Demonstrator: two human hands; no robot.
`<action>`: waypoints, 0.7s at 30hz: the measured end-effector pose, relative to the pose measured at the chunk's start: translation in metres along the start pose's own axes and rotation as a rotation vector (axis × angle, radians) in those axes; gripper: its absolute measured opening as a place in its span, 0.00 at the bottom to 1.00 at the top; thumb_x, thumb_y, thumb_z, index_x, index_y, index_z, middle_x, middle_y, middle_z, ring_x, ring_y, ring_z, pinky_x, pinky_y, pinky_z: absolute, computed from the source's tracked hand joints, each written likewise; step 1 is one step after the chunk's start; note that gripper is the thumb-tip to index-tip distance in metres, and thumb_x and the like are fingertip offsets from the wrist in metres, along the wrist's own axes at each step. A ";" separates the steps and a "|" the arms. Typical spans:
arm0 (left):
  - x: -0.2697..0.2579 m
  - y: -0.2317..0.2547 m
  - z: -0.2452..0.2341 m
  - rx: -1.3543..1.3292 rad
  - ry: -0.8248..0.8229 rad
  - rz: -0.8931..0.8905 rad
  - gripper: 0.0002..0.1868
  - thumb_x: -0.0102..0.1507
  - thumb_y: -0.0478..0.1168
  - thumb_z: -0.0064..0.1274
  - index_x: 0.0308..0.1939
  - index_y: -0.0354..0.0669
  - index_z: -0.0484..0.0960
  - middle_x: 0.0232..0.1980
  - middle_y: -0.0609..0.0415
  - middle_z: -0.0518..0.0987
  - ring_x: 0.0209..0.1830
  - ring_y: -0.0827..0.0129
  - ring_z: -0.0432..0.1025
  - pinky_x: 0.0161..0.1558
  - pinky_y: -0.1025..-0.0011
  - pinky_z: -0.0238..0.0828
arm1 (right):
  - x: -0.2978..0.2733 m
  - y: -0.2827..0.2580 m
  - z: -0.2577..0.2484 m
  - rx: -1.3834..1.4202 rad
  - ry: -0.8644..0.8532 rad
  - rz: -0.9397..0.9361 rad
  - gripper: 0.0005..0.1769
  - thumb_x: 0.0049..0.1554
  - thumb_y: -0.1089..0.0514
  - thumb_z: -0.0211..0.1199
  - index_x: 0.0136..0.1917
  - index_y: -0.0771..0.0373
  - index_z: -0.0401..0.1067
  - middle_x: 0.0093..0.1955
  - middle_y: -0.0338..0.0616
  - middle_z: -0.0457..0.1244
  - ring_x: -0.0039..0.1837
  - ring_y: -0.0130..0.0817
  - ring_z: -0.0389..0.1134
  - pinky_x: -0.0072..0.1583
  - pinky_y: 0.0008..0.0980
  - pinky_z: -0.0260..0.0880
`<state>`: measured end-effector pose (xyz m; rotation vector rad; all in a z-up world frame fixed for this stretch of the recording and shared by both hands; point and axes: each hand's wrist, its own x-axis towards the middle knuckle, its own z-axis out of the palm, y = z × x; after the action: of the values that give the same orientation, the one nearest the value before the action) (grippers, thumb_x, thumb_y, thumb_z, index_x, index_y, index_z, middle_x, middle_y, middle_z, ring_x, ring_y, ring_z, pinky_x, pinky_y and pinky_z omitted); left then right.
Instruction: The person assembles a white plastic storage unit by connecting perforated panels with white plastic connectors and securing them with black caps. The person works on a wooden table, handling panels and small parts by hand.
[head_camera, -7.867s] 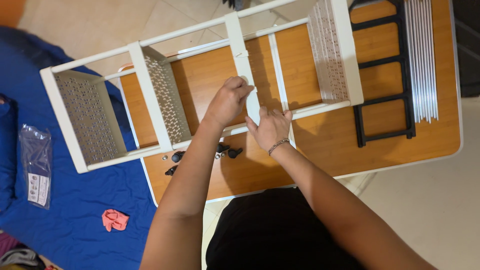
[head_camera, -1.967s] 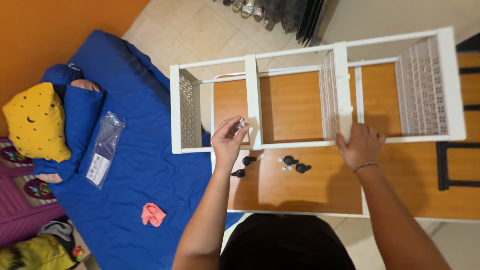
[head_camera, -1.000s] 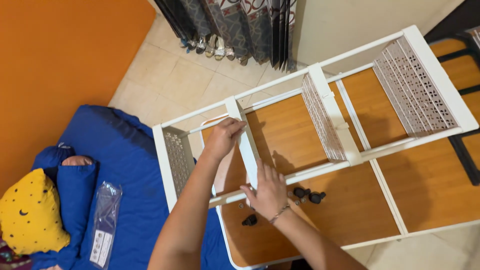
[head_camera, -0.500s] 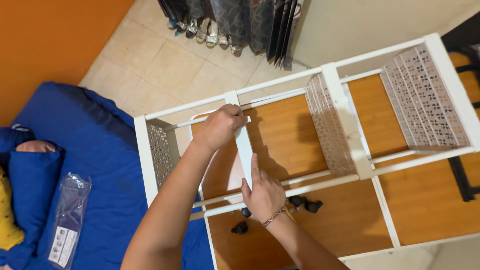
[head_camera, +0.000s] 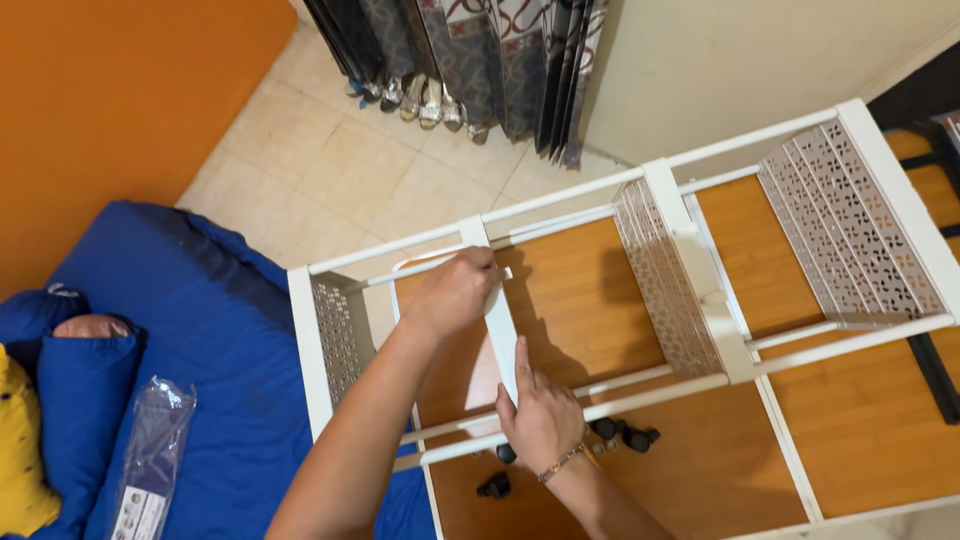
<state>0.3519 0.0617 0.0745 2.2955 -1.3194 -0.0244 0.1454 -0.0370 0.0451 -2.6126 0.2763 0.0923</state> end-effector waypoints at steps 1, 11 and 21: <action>-0.003 0.001 0.002 -0.035 0.005 0.001 0.07 0.53 0.29 0.58 0.34 0.37 0.87 0.36 0.46 0.78 0.38 0.53 0.76 0.40 0.61 0.76 | 0.000 0.000 0.001 -0.012 -0.065 0.041 0.43 0.58 0.47 0.58 0.78 0.69 0.50 0.41 0.53 0.70 0.35 0.46 0.72 0.39 0.42 0.74; -0.025 0.003 0.001 -0.122 0.111 0.012 0.11 0.52 0.25 0.57 0.37 0.37 0.86 0.37 0.48 0.77 0.40 0.55 0.74 0.42 0.63 0.74 | -0.007 0.000 0.002 -0.071 -0.047 0.033 0.43 0.57 0.45 0.58 0.78 0.67 0.50 0.38 0.51 0.69 0.35 0.46 0.71 0.41 0.44 0.73; -0.042 0.015 0.008 -0.076 0.158 -0.076 0.15 0.51 0.23 0.55 0.40 0.38 0.86 0.37 0.49 0.77 0.41 0.56 0.74 0.40 0.63 0.75 | -0.012 -0.005 -0.006 -0.061 -0.123 0.071 0.43 0.59 0.45 0.56 0.80 0.66 0.49 0.38 0.52 0.69 0.34 0.47 0.71 0.40 0.44 0.74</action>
<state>0.3153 0.0860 0.0648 2.2330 -1.1323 0.0791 0.1353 -0.0332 0.0542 -2.6450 0.3277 0.2892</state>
